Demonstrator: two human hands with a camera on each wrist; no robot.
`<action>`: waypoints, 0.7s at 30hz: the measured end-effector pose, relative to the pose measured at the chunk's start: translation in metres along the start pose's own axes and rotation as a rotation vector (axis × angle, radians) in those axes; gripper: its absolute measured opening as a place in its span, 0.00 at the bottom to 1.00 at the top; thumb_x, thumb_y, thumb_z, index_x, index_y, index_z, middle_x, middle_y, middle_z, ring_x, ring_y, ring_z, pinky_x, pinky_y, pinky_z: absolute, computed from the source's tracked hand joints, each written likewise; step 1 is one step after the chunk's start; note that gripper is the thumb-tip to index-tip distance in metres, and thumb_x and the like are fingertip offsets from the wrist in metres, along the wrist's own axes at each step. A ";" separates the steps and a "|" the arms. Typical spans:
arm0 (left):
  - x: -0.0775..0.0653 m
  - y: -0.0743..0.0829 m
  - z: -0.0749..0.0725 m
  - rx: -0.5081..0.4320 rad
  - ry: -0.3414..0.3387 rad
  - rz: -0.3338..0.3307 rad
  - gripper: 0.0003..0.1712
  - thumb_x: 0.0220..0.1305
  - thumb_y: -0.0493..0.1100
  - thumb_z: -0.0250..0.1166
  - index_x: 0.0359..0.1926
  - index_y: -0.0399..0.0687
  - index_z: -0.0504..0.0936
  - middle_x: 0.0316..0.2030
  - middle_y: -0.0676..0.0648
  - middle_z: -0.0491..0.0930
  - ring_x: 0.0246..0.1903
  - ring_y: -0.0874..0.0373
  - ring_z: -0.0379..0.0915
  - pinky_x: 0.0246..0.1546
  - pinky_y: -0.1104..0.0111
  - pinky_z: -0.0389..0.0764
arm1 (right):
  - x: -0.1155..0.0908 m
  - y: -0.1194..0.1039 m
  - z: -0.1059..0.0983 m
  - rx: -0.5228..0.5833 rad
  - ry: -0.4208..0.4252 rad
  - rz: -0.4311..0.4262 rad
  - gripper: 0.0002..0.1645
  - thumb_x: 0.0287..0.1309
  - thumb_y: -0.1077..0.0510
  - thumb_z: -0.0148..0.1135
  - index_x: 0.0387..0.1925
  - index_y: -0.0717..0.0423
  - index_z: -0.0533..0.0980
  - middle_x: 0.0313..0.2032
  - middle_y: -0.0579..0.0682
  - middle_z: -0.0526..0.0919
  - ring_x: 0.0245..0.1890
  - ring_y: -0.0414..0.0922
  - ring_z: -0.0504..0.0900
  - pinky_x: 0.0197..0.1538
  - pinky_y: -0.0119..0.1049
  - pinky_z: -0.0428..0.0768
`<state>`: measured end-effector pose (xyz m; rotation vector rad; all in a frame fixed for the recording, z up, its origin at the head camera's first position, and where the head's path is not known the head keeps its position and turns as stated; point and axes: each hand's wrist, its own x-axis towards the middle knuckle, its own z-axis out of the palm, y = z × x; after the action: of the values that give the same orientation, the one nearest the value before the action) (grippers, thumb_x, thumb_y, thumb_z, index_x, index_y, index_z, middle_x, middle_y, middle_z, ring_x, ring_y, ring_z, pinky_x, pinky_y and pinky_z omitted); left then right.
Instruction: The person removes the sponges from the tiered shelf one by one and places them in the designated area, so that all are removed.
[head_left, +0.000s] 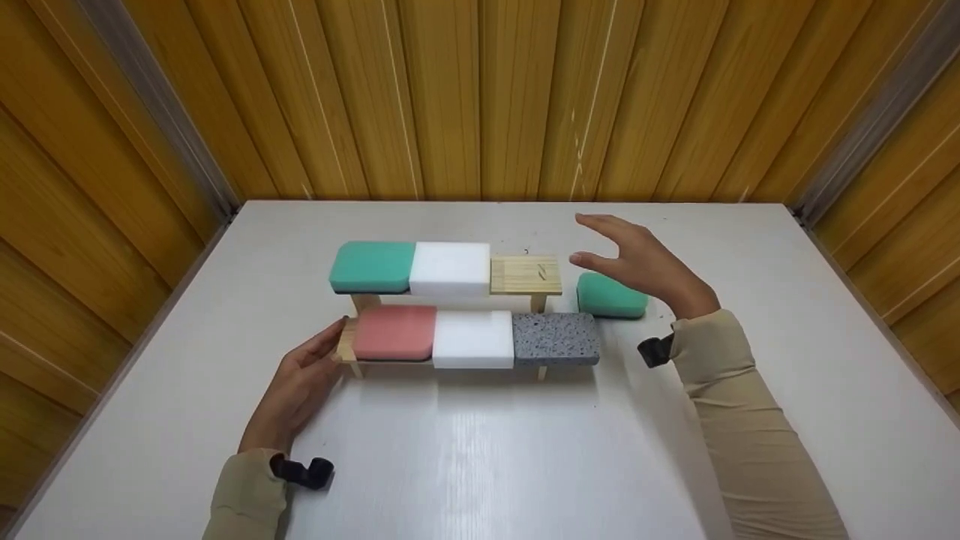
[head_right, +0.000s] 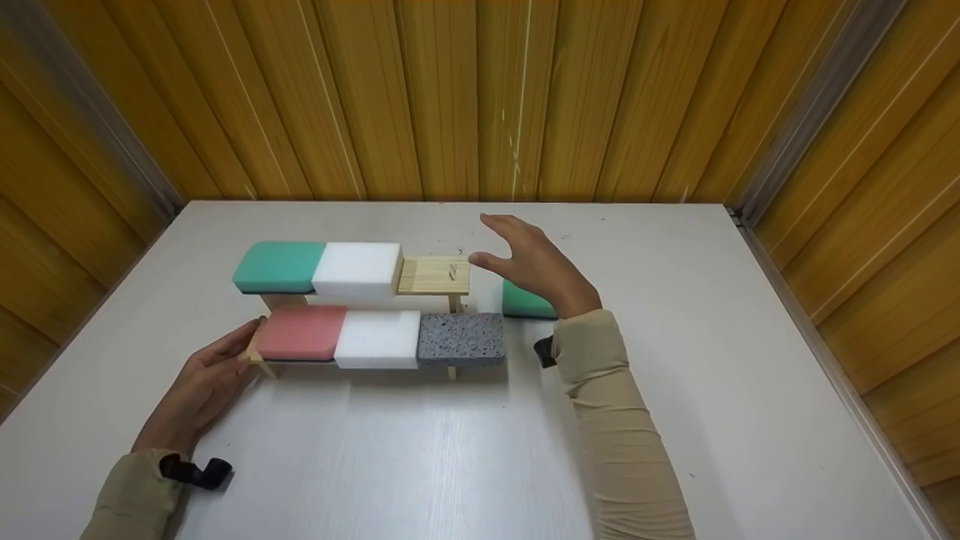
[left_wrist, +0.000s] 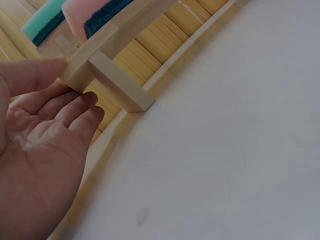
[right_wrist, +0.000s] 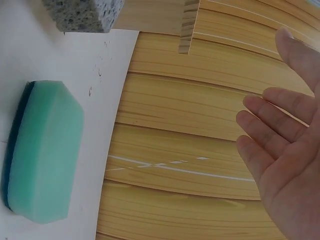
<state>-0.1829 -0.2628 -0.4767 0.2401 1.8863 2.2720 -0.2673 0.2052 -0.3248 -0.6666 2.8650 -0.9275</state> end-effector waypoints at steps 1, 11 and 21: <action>0.000 0.000 0.000 -0.002 -0.005 0.003 0.37 0.69 0.36 0.55 0.74 0.40 0.51 0.76 0.45 0.46 0.75 0.49 0.40 0.66 0.75 0.65 | 0.001 -0.002 0.000 -0.003 -0.005 -0.005 0.45 0.61 0.37 0.58 0.72 0.53 0.58 0.72 0.55 0.60 0.73 0.56 0.55 0.73 0.58 0.56; 0.001 0.000 0.002 -0.015 -0.002 -0.006 0.38 0.68 0.35 0.56 0.74 0.39 0.50 0.76 0.45 0.46 0.75 0.50 0.40 0.65 0.76 0.65 | 0.008 -0.020 0.005 0.023 -0.049 0.004 0.47 0.58 0.36 0.62 0.73 0.49 0.57 0.72 0.53 0.59 0.74 0.53 0.54 0.74 0.56 0.57; 0.001 -0.001 0.002 0.008 0.011 -0.021 0.39 0.68 0.38 0.58 0.74 0.42 0.51 0.76 0.47 0.47 0.75 0.52 0.42 0.65 0.76 0.66 | 0.018 -0.037 0.014 0.048 -0.078 -0.028 0.46 0.58 0.38 0.62 0.73 0.47 0.58 0.72 0.51 0.59 0.74 0.52 0.55 0.74 0.54 0.57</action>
<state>-0.1834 -0.2609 -0.4769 0.2079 1.8952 2.2571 -0.2671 0.1631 -0.3140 -0.7240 2.7635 -0.9484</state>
